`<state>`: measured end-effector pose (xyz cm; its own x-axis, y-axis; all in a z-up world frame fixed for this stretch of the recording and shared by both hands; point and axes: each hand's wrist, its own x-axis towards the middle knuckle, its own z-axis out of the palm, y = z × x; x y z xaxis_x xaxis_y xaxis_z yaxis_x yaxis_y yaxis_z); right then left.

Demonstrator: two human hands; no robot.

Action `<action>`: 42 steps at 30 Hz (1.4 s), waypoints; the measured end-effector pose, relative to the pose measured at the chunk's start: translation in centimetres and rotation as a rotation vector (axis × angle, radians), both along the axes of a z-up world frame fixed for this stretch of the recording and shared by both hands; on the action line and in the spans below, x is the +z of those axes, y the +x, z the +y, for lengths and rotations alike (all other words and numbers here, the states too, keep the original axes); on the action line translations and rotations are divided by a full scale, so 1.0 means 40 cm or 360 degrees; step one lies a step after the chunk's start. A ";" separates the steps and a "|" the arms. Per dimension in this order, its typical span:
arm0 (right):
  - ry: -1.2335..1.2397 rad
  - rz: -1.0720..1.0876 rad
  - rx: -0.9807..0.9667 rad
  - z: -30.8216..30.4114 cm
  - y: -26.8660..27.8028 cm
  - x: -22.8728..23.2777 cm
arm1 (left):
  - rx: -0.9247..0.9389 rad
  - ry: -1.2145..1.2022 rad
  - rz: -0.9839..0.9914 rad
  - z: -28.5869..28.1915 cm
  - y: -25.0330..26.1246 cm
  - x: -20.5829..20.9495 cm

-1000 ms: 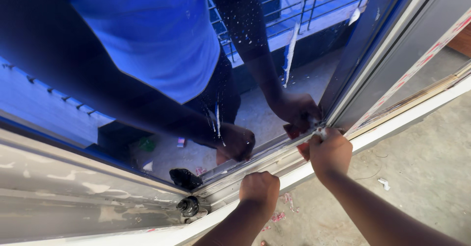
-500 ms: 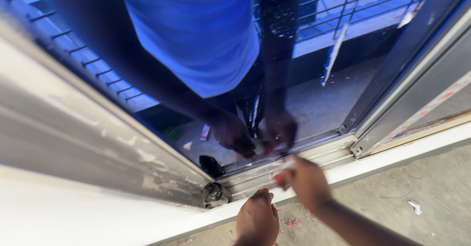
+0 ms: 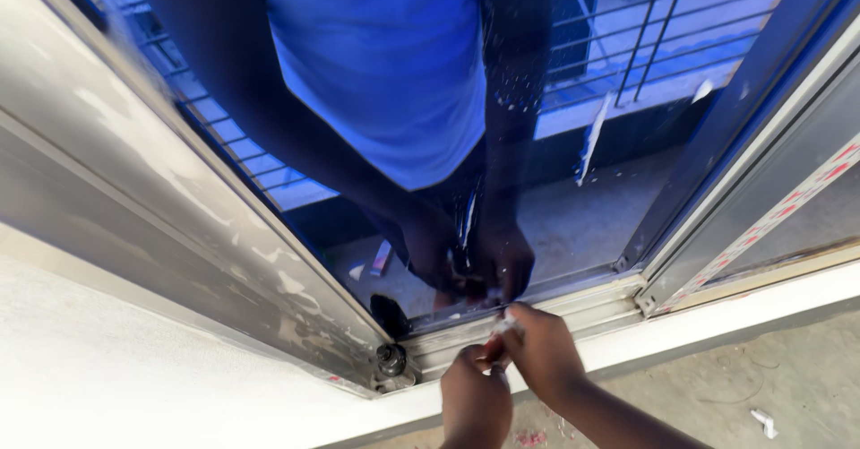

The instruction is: The person cleans a window frame and glass using a spray bottle and a cloth. They scrub the frame edges and wipe the glass surface, then peel off protective tape from the frame.

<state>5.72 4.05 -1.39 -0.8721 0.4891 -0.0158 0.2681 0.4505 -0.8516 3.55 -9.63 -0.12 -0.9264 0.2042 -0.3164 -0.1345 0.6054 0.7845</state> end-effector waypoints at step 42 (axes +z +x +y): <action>-0.0891 -0.0146 0.0104 0.740 0.431 0.382 | 0.0382 0.0246 0.0200 0.655 0.340 0.213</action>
